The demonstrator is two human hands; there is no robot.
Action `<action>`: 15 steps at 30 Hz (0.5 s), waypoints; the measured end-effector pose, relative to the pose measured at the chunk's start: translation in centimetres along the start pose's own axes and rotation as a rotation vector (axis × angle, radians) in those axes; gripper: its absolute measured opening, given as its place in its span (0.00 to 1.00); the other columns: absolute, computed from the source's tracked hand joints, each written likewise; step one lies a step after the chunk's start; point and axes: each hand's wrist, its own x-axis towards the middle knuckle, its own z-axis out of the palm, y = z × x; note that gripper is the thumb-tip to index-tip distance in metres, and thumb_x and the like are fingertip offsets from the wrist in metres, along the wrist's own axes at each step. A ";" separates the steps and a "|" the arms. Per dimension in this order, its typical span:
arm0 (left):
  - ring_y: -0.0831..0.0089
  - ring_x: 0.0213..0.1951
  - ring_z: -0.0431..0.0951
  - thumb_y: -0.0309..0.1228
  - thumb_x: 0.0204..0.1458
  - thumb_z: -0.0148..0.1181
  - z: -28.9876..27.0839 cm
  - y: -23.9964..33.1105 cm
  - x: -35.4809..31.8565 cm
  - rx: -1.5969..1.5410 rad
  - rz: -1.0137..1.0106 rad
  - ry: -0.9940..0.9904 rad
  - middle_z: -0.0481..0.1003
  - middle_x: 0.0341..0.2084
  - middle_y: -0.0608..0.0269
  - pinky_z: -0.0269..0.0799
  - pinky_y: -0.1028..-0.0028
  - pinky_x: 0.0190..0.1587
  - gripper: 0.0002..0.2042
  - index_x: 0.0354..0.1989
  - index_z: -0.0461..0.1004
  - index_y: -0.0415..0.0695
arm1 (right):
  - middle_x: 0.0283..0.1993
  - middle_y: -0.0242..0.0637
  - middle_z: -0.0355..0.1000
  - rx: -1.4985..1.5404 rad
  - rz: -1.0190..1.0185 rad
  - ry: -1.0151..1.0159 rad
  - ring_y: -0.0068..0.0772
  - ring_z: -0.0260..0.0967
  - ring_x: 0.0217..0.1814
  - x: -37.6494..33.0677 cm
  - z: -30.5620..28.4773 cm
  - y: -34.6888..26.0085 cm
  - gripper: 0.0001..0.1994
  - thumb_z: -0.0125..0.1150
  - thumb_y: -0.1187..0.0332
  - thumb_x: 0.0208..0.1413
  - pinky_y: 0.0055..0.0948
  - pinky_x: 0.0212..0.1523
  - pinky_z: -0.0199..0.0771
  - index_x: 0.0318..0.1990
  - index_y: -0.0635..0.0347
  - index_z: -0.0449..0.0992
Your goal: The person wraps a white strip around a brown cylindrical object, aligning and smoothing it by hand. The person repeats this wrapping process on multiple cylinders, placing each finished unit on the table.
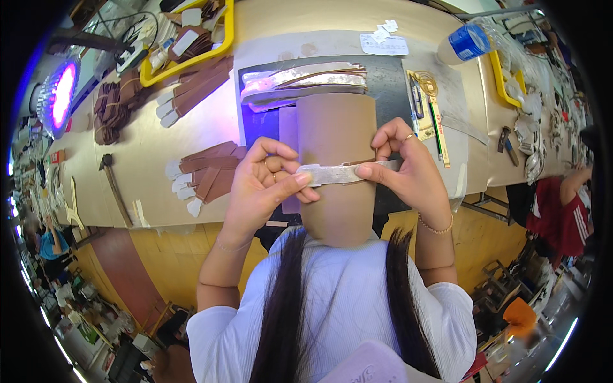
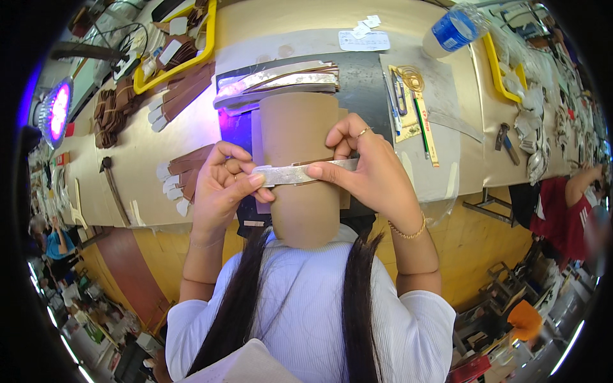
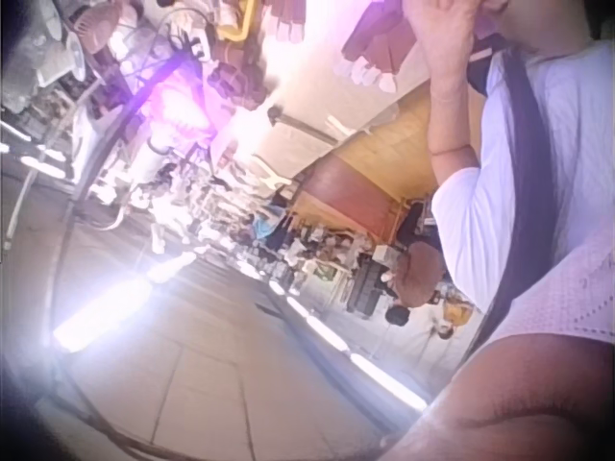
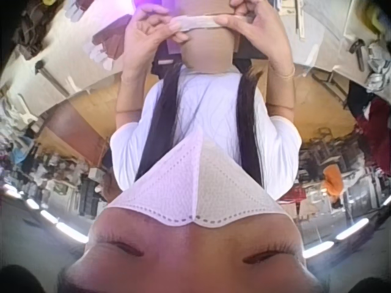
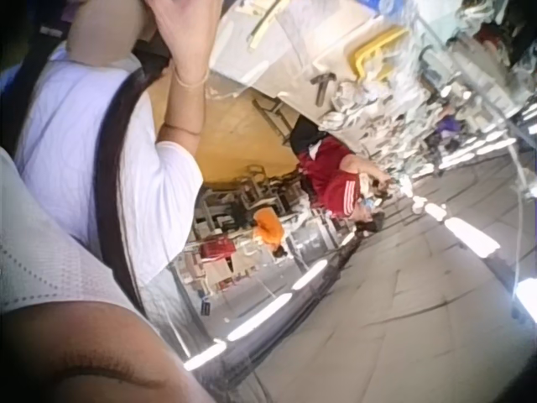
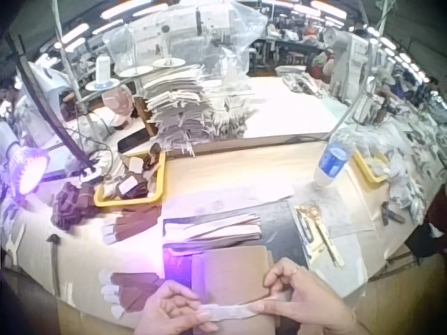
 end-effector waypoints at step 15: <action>0.64 0.24 0.79 0.15 0.48 0.56 -3.3 -1.5 -0.1 -0.017 0.037 0.032 0.74 0.25 0.50 0.78 0.74 0.27 0.16 0.42 0.58 0.39 | 0.27 0.23 0.66 0.281 -0.016 -0.029 0.13 0.63 0.33 -1.0 -1.9 1.7 0.17 0.66 0.71 0.47 0.16 0.39 0.61 0.43 0.61 0.67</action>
